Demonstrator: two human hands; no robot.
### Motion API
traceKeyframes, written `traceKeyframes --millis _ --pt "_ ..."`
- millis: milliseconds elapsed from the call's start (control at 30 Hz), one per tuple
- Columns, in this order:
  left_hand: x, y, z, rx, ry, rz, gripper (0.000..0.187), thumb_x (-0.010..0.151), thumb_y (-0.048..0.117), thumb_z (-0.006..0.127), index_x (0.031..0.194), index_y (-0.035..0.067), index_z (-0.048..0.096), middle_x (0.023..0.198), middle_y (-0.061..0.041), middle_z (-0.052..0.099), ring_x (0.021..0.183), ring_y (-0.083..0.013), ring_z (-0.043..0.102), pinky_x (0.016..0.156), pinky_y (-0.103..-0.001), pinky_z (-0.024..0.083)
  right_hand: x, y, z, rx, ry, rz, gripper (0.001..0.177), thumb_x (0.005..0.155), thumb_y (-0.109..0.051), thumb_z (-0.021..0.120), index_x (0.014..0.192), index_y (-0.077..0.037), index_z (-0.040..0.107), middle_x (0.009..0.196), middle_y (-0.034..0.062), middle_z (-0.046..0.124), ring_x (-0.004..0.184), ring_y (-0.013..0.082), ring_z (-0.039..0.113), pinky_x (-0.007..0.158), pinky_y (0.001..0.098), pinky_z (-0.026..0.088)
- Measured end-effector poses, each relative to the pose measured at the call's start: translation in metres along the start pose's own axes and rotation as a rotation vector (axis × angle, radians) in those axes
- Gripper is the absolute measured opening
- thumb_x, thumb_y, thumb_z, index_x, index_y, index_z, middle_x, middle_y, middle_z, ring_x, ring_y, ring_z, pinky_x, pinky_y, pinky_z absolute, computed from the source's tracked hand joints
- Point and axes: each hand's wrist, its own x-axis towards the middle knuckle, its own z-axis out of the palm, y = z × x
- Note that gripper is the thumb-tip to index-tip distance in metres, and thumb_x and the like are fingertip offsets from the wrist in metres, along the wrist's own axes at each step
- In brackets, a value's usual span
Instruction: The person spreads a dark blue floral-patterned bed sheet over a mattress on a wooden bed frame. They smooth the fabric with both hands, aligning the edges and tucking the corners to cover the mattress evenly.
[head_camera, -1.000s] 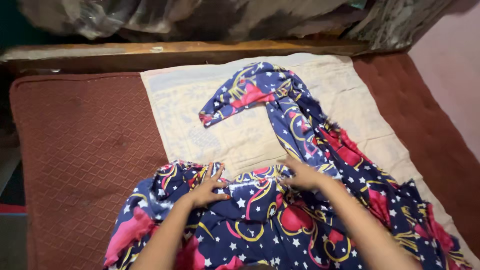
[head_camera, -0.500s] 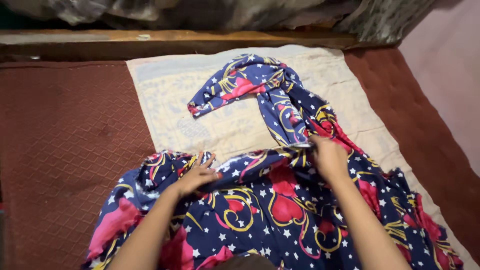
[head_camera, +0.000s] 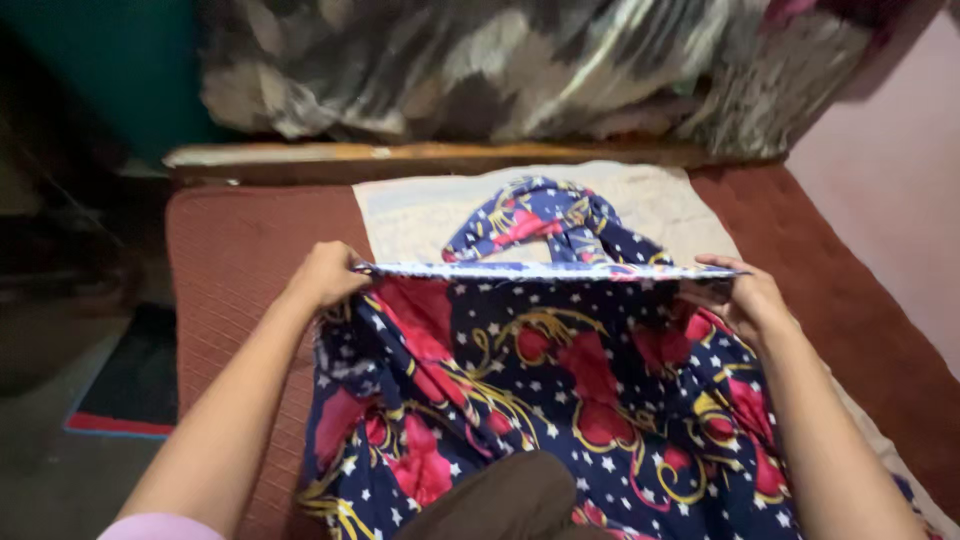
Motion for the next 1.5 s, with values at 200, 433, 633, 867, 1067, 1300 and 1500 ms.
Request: traceKeyframes --millis 200,433,633,867,1067,1300,1500 --pt "-0.005 -0.025 -0.024 -0.357 0.180 0.044 0.037 0.086 0.039 0.070 0.106 0.009 0.079 0.093 -0.019 0.078 0.093 -0.0278 0.077 0.086 -0.044 0.057 0.037 -0.037 0.004 0.353 -0.091 -0.154 0.023 0.111 -0.010 0.042 0.127 -0.002 0.056 0.118 0.0209 0.065 0.113 0.0346 0.068 0.099 0.0494 0.055" --pt "-0.037 -0.069 -0.116 -0.100 0.087 0.084 0.038 0.072 0.020 0.082 0.108 0.008 0.076 0.099 -0.018 0.078 0.094 -0.0323 0.078 0.087 -0.045 0.059 0.012 -0.020 0.030 -0.424 -0.092 -0.708 0.077 0.081 -0.011 0.080 0.146 0.005 0.043 0.133 0.0218 0.058 0.122 0.0295 0.057 0.103 0.0401 0.047" --pt "-0.048 -0.083 -0.127 -0.004 0.384 -0.046 0.028 0.081 0.014 0.075 0.108 0.014 0.080 0.104 -0.020 0.073 0.100 -0.0405 0.070 0.088 -0.051 0.055 0.015 0.015 0.074 -0.865 0.143 -0.842 0.118 0.072 -0.031 0.096 0.155 0.009 0.022 0.144 0.0292 0.052 0.131 0.0366 0.056 0.110 0.0439 0.045" --pt "-0.018 -0.075 -0.096 -0.099 0.594 -0.073 0.023 0.085 0.014 0.069 0.105 0.011 0.080 0.100 -0.022 0.074 0.098 -0.0407 0.071 0.090 -0.051 0.054 0.044 0.053 0.165 -1.123 0.181 -0.535 0.122 0.071 -0.030 0.093 0.157 0.007 0.015 0.141 0.0389 0.051 0.131 0.0472 0.055 0.111 0.0465 0.046" --pt "0.024 -0.088 -0.071 0.284 0.538 -0.155 0.017 0.084 0.028 0.075 0.092 0.013 0.081 0.104 -0.012 0.073 0.114 -0.0338 0.060 0.095 -0.054 0.040 0.078 0.086 0.232 -1.221 0.216 -0.554 0.132 0.069 -0.016 0.093 0.161 0.009 0.002 0.144 0.0432 0.043 0.135 0.0532 0.043 0.116 0.0478 0.036" --pt "0.043 -0.109 -0.010 0.421 0.679 -0.399 0.053 0.082 0.040 0.075 0.128 0.015 0.067 0.138 -0.015 0.052 0.126 -0.0343 0.047 0.094 -0.065 0.037 0.116 0.137 0.325 -1.137 -0.472 -0.704 0.105 0.067 -0.012 0.087 0.152 0.002 0.025 0.151 0.0301 0.041 0.127 0.0433 0.056 0.105 0.0443 0.047" --pt "0.009 -0.133 0.057 0.657 0.699 -0.437 0.054 0.095 0.031 0.067 0.147 0.023 0.054 0.151 -0.009 0.048 0.134 -0.0288 0.049 0.106 -0.067 0.035 0.127 0.222 0.391 -0.996 -0.756 -0.785 0.086 0.079 -0.002 0.077 0.153 -0.008 0.035 0.145 0.0298 0.041 0.120 0.0447 0.054 0.098 0.0422 0.050"
